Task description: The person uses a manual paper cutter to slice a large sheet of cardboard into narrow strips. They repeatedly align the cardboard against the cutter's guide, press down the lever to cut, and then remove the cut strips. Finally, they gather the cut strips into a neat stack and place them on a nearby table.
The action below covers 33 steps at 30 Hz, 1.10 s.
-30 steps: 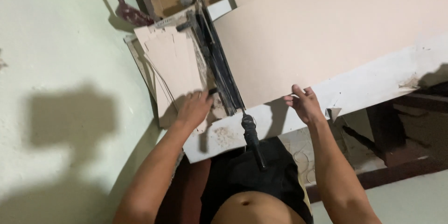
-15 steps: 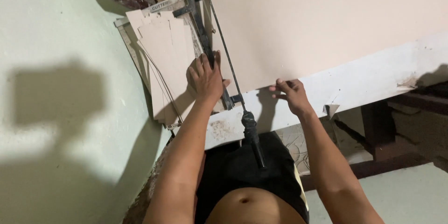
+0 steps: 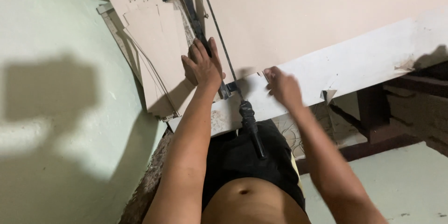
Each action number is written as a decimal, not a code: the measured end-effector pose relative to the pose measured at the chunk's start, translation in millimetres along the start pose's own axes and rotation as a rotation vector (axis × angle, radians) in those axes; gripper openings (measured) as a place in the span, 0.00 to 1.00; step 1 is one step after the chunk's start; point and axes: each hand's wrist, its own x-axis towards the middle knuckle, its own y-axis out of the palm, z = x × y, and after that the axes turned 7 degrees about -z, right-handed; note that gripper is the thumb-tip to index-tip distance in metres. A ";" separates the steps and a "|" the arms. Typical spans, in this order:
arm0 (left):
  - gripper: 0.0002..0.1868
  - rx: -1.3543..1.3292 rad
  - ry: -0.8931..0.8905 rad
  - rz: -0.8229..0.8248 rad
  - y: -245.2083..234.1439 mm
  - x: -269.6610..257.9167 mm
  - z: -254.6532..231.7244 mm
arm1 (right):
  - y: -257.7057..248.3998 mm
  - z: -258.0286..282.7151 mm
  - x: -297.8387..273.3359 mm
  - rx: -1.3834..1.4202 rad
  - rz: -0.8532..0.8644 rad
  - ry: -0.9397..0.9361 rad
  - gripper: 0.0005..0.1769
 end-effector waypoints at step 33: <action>0.12 -0.135 0.836 -0.033 37.9 -74.0 93.4 | 26.5 -120.9 84.8 1.323 -0.134 0.159 0.32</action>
